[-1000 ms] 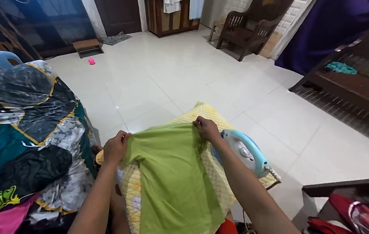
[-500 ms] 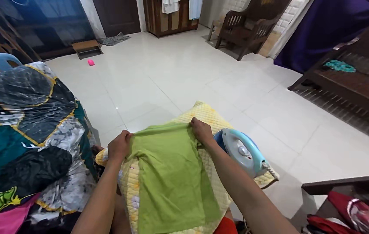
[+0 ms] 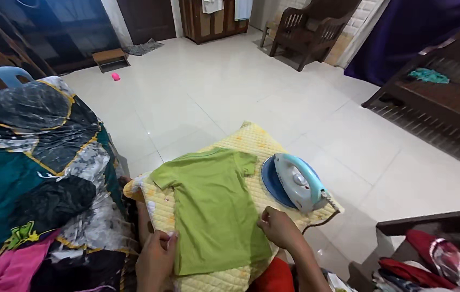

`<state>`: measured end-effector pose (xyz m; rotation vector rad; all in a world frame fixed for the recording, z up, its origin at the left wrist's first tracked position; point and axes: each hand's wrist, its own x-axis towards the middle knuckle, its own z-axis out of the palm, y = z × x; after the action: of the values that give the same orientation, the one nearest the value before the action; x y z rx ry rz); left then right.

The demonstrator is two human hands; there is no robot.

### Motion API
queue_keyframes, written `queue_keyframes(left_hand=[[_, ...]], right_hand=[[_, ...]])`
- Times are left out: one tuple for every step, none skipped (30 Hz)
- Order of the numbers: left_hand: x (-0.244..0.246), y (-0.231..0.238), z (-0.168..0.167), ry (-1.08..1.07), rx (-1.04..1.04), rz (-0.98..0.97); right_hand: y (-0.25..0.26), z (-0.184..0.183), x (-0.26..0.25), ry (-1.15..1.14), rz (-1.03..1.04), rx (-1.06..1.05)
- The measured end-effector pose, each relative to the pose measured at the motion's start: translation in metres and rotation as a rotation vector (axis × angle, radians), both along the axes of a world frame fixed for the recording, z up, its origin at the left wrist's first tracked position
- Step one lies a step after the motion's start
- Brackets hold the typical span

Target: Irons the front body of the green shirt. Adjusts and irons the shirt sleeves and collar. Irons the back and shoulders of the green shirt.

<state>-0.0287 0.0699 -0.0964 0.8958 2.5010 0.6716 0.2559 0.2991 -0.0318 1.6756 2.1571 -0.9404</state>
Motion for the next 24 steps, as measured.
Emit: queue_keyframes(left_hand=[[0.007,-0.008,-0.001,-0.03,-0.02,-0.005],[0.011,-0.013,0.0,-0.061,-0.041,-0.008],[0.014,-0.015,0.0,-0.087,-0.06,-0.016],[0.015,-0.017,0.0,-0.108,-0.071,-0.028],[0.015,-0.017,-0.002,-0.115,-0.079,-0.041],[0.014,-0.017,-0.002,-0.121,-0.085,-0.052],[0.012,-0.016,-0.001,-0.134,-0.086,-0.056],[0.012,-0.015,0.002,-0.145,-0.071,-0.052],[0.013,-0.016,0.005,-0.154,-0.045,-0.04],[0.015,-0.017,0.008,-0.156,-0.007,-0.027],[0.019,-0.019,0.011,-0.154,0.039,-0.009],[0.023,-0.021,0.013,-0.153,0.086,0.009],[0.027,-0.023,0.011,-0.15,0.135,0.028],[0.031,-0.024,0.009,-0.155,0.171,0.044],[0.035,-0.026,0.005,-0.166,0.186,0.057],[0.038,-0.027,0.001,-0.177,0.175,0.063],[0.041,-0.029,-0.002,-0.189,0.158,0.065],[0.043,-0.031,-0.005,-0.199,0.138,0.063],[0.045,-0.033,-0.008,-0.203,0.113,0.056],[0.047,-0.035,-0.008,-0.198,0.099,0.047],[0.048,-0.037,-0.006,-0.189,0.1,0.035],[0.048,-0.038,-0.003,-0.189,0.106,0.02],[0.049,-0.04,0.0,-0.194,0.11,0.003],[0.05,-0.042,0.002,-0.207,0.108,-0.01]], right_hand=[[-0.009,-0.003,0.009,-0.004,-0.009,0.0],[-0.016,-0.005,0.015,-0.007,-0.008,-0.003],[-0.022,-0.006,0.018,-0.011,0.003,-0.014],[-0.027,-0.007,0.02,-0.015,0.021,-0.025],[-0.029,-0.009,0.021,-0.016,0.039,-0.03],[-0.031,-0.01,0.021,-0.015,0.057,-0.033],[-0.031,-0.01,0.02,-0.006,0.073,-0.031],[-0.031,-0.008,0.02,0.016,0.08,-0.027],[-0.032,-0.006,0.021,0.053,0.073,-0.02],[-0.033,-0.004,0.022,0.092,0.054,-0.011],[-0.035,-0.003,0.024,0.134,0.025,0.002],[-0.037,-0.003,0.025,0.175,-0.005,0.012],[-0.039,-0.006,0.027,0.217,-0.033,0.012],[-0.041,-0.01,0.03,0.257,-0.061,0.005],[-0.042,-0.015,0.032,0.294,-0.09,-0.009],[-0.044,-0.019,0.035,0.328,-0.124,-0.031],[-0.046,-0.023,0.037,0.357,-0.156,-0.047],[-0.048,-0.025,0.039,0.373,-0.182,-0.054],[-0.049,-0.027,0.043,0.377,-0.194,-0.048],[-0.05,-0.028,0.047,0.371,-0.191,-0.037],[-0.049,-0.029,0.051,0.359,-0.18,-0.031],[-0.048,-0.028,0.055,0.341,-0.161,-0.034],[-0.047,-0.026,0.058,0.317,-0.142,-0.047],[-0.046,-0.024,0.061,0.284,-0.12,-0.068]])
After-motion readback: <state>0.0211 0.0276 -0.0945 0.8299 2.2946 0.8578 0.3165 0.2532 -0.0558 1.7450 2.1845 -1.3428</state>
